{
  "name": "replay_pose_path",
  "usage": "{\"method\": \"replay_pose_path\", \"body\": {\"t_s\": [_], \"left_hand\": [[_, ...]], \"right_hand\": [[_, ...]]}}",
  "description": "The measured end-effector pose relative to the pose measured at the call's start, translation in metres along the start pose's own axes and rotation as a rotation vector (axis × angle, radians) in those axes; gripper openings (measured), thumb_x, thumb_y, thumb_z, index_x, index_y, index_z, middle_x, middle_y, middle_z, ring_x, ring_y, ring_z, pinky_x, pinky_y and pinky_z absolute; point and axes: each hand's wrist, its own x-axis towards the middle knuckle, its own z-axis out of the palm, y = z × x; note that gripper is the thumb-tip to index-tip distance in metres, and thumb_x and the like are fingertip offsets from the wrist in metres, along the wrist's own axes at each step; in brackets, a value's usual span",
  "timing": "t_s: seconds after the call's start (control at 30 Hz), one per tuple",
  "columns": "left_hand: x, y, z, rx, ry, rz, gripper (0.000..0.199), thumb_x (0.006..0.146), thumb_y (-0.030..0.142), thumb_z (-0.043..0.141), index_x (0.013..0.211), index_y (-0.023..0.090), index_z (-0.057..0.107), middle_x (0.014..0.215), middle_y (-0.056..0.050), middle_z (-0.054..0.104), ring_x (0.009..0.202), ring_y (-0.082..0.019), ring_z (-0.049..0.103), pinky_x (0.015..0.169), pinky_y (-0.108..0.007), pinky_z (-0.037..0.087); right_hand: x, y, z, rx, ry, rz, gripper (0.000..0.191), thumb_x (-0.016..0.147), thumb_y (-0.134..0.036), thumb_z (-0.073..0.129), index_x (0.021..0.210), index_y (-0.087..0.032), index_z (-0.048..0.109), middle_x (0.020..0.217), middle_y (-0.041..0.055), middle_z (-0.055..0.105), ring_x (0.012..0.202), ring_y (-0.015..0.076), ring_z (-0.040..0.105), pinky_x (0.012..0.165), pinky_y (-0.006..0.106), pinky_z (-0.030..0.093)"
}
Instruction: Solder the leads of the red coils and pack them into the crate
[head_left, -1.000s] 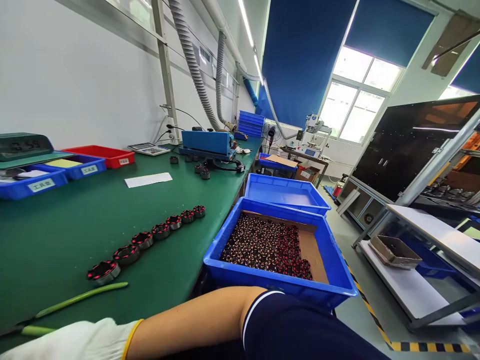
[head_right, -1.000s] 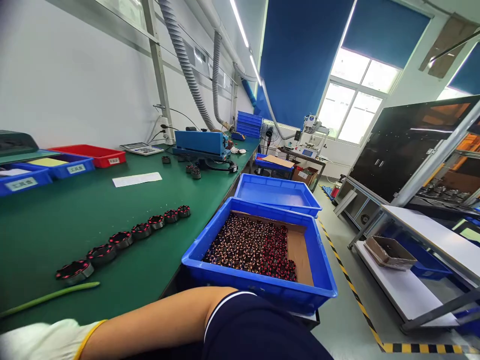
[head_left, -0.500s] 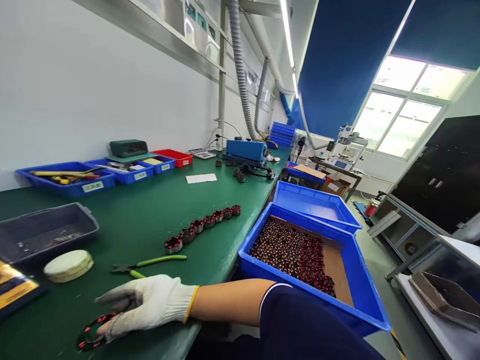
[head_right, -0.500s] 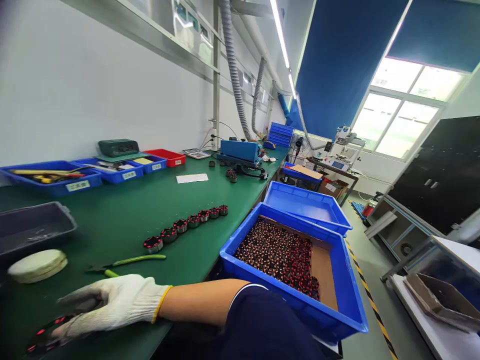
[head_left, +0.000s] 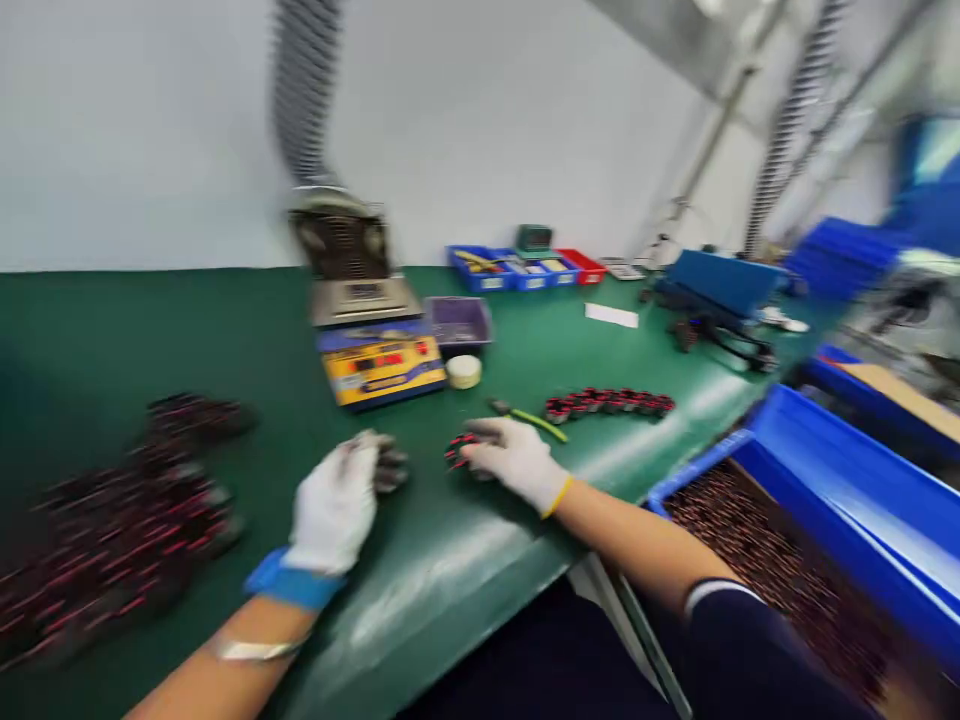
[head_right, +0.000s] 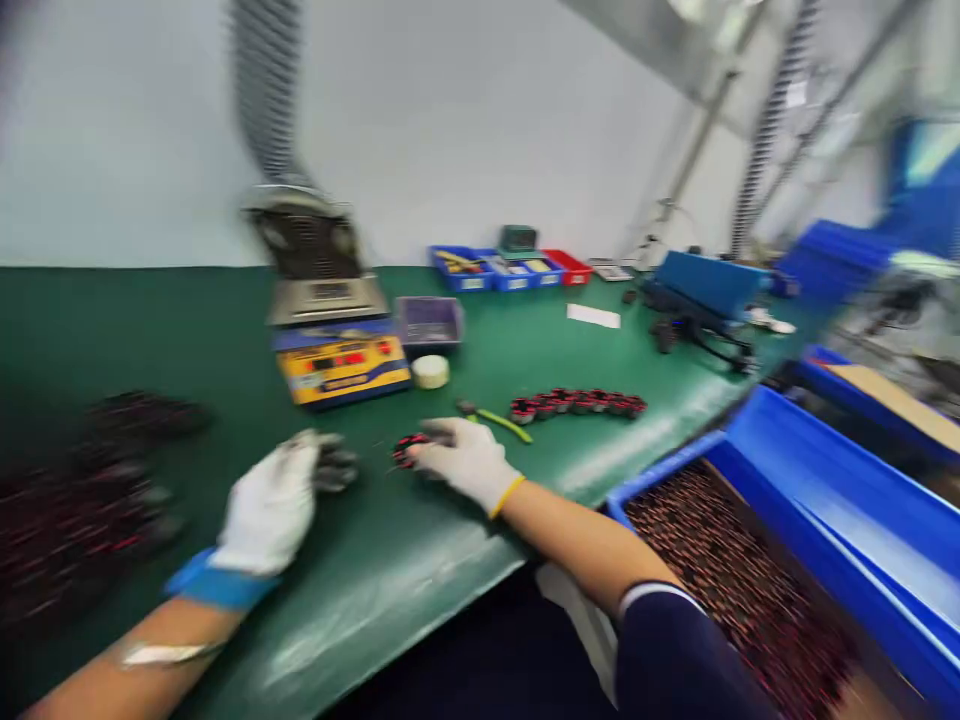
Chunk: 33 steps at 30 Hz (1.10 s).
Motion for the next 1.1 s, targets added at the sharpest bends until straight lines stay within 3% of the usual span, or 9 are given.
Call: {"method": "replay_pose_path", "body": {"t_s": [0.1, 0.27, 0.43, 0.57, 0.7, 0.83, 0.93, 1.1], "left_hand": [[0.006, -0.017, -0.019, -0.077, 0.022, -0.045, 0.065, 0.078, 0.074, 0.046, 0.091, 0.012, 0.058, 0.072, -0.006, 0.065, 0.056, -0.015, 0.060, 0.051, -0.026, 0.047], [0.013, -0.027, -0.019, -0.185, -0.005, -0.033, 0.067, 0.083, 0.073, 0.037, 0.097, 0.011, 0.056, 0.076, -0.008, 0.066, 0.059, -0.016, 0.061, 0.055, -0.026, 0.047], [0.011, -0.024, -0.021, -0.217, -0.050, -0.047, 0.069, 0.086, 0.072, 0.029, 0.097, 0.010, 0.057, 0.078, -0.010, 0.066, 0.062, -0.017, 0.062, 0.057, -0.028, 0.046], [0.013, -0.021, -0.021, -0.201, -0.084, -0.035, 0.068, 0.085, 0.073, 0.032, 0.095, 0.011, 0.057, 0.076, -0.009, 0.066, 0.060, -0.016, 0.060, 0.057, -0.028, 0.046], [0.016, -0.020, -0.017, -0.220, -0.133, -0.032, 0.065, 0.084, 0.073, 0.037, 0.093, 0.012, 0.055, 0.074, -0.007, 0.063, 0.059, -0.014, 0.058, 0.056, -0.027, 0.045], [0.018, -0.022, -0.015, -0.274, -0.182, -0.049, 0.061, 0.082, 0.072, 0.043, 0.091, 0.012, 0.054, 0.073, -0.005, 0.060, 0.058, -0.013, 0.055, 0.055, -0.025, 0.044], [0.020, -0.023, -0.014, -0.295, -0.211, -0.065, 0.058, 0.083, 0.069, 0.045, 0.091, 0.013, 0.054, 0.073, -0.003, 0.058, 0.059, -0.012, 0.053, 0.057, -0.025, 0.043], [0.024, -0.024, -0.014, -0.343, -0.259, -0.086, 0.054, 0.083, 0.067, 0.048, 0.088, 0.014, 0.052, 0.072, -0.003, 0.057, 0.060, -0.012, 0.052, 0.058, -0.025, 0.042]], "right_hand": [[0.022, -0.016, 0.005, 0.072, -0.026, 0.028, 0.061, 0.062, -0.036, 0.078, 0.116, -0.013, 0.059, 0.079, 0.0026, 0.067, 0.057, 0.0097, 0.059, 0.053, 0.023, 0.051], [0.032, -0.036, 0.021, -0.022, -0.054, -0.010, 0.060, 0.061, -0.033, 0.076, 0.115, -0.014, 0.058, 0.081, 0.0022, 0.065, 0.059, 0.0104, 0.059, 0.055, 0.023, 0.052], [0.046, -0.042, 0.025, -0.237, -0.038, -0.150, 0.059, 0.063, -0.032, 0.073, 0.118, -0.015, 0.059, 0.086, 0.0047, 0.067, 0.067, 0.0144, 0.063, 0.064, 0.029, 0.056], [0.078, -0.073, 0.018, -0.525, -0.021, -0.350, 0.055, 0.070, -0.033, 0.069, 0.122, -0.020, 0.058, 0.097, 0.0044, 0.069, 0.080, 0.0168, 0.066, 0.075, 0.032, 0.057], [0.132, -0.138, 0.020, -1.066, 0.162, -0.546, 0.052, 0.075, -0.040, 0.067, 0.124, -0.026, 0.058, 0.110, 0.0046, 0.066, 0.100, 0.0247, 0.063, 0.088, 0.042, 0.052], [0.192, -0.193, 0.040, -1.455, 0.238, -0.590, 0.051, 0.080, -0.043, 0.060, 0.128, -0.025, 0.053, 0.118, 0.0084, 0.062, 0.107, 0.0303, 0.058, 0.088, 0.047, 0.050], [0.223, -0.212, 0.062, -1.595, 0.209, -0.602, 0.044, 0.083, -0.039, 0.058, 0.123, -0.021, 0.054, 0.117, 0.0105, 0.061, 0.103, 0.0282, 0.059, 0.086, 0.043, 0.051], [0.246, -0.213, 0.092, -1.752, 0.142, -0.596, 0.037, 0.083, -0.033, 0.060, 0.116, -0.018, 0.056, 0.116, 0.0141, 0.060, 0.103, 0.0277, 0.061, 0.085, 0.039, 0.051]]}}
